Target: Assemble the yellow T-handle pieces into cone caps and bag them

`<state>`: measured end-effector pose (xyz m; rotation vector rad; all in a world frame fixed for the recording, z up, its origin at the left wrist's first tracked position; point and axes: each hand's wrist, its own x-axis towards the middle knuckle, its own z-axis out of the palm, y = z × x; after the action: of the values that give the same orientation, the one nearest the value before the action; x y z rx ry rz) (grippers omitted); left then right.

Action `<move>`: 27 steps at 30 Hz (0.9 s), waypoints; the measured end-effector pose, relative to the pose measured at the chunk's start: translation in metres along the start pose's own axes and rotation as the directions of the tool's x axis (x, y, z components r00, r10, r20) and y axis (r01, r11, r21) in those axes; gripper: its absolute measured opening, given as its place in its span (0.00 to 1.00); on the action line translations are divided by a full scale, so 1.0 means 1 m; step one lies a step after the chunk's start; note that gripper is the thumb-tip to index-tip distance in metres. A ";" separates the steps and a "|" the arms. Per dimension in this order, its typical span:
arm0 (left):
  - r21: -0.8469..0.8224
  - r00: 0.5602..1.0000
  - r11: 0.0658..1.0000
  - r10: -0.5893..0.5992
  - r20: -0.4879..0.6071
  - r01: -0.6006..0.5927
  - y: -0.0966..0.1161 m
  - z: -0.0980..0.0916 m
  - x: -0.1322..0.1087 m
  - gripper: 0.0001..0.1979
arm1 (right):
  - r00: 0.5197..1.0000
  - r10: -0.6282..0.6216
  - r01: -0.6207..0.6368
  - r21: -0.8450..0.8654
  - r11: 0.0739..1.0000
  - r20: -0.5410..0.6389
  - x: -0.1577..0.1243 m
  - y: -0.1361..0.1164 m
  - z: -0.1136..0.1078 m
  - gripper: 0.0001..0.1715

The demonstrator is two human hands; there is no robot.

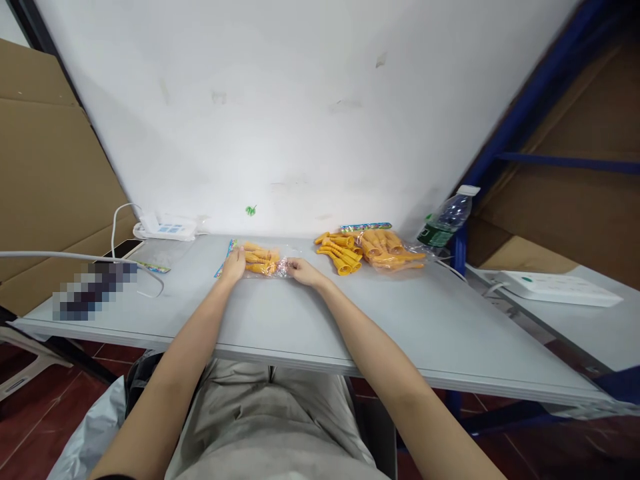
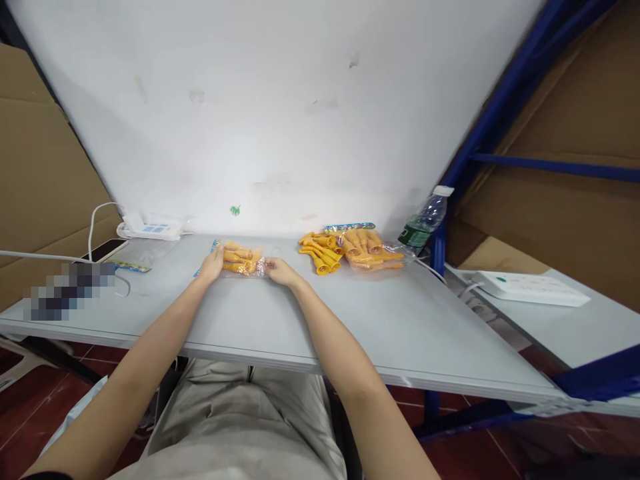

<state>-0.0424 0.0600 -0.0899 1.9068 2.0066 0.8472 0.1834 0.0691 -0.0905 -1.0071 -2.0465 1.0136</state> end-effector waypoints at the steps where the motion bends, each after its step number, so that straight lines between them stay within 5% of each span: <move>1: -0.016 1.000 1.000 0.001 -0.004 -0.002 0.000 0.001 0.000 0.31 | 1.000 0.001 -0.001 -0.003 1.000 0.001 -0.001 0.000 0.000 0.13; 6: -0.041 0.997 0.997 0.058 -0.054 -0.060 0.001 0.008 0.000 0.26 | 0.999 0.008 -0.011 -0.100 0.995 -0.031 -0.001 0.005 0.001 0.14; 10: 0.006 0.996 0.997 0.079 -0.050 -0.079 0.002 0.010 -0.002 0.24 | 0.961 -0.060 -0.026 -0.304 0.952 -0.269 -0.002 0.010 -0.009 0.14; 15: 0.019 0.996 0.998 0.060 -0.061 -0.059 0.001 0.011 -0.002 0.21 | 0.740 -0.142 -0.275 -0.488 0.829 -0.658 -0.019 0.018 -0.040 0.21; 18: -0.035 0.987 0.995 0.089 -0.132 -0.094 -0.004 0.010 0.001 0.20 | 0.635 -0.106 -0.448 -0.477 0.756 -0.765 -0.036 0.029 -0.055 0.24; 24: -0.237 0.934 0.947 0.129 -0.333 -0.215 -0.020 0.008 0.008 0.18 | 0.744 0.050 -0.503 -0.508 0.699 -0.666 -0.062 0.048 -0.061 0.19; 27: -0.332 0.905 0.915 0.073 -0.418 -0.228 -0.025 0.006 0.011 0.17 | 0.742 0.025 -0.509 -0.539 0.671 -0.670 -0.065 0.045 -0.059 0.21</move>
<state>-0.0607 0.0727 -0.1061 1.7877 1.7259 1.6489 0.2792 0.0541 -0.1118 -1.8189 -1.7003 -0.0948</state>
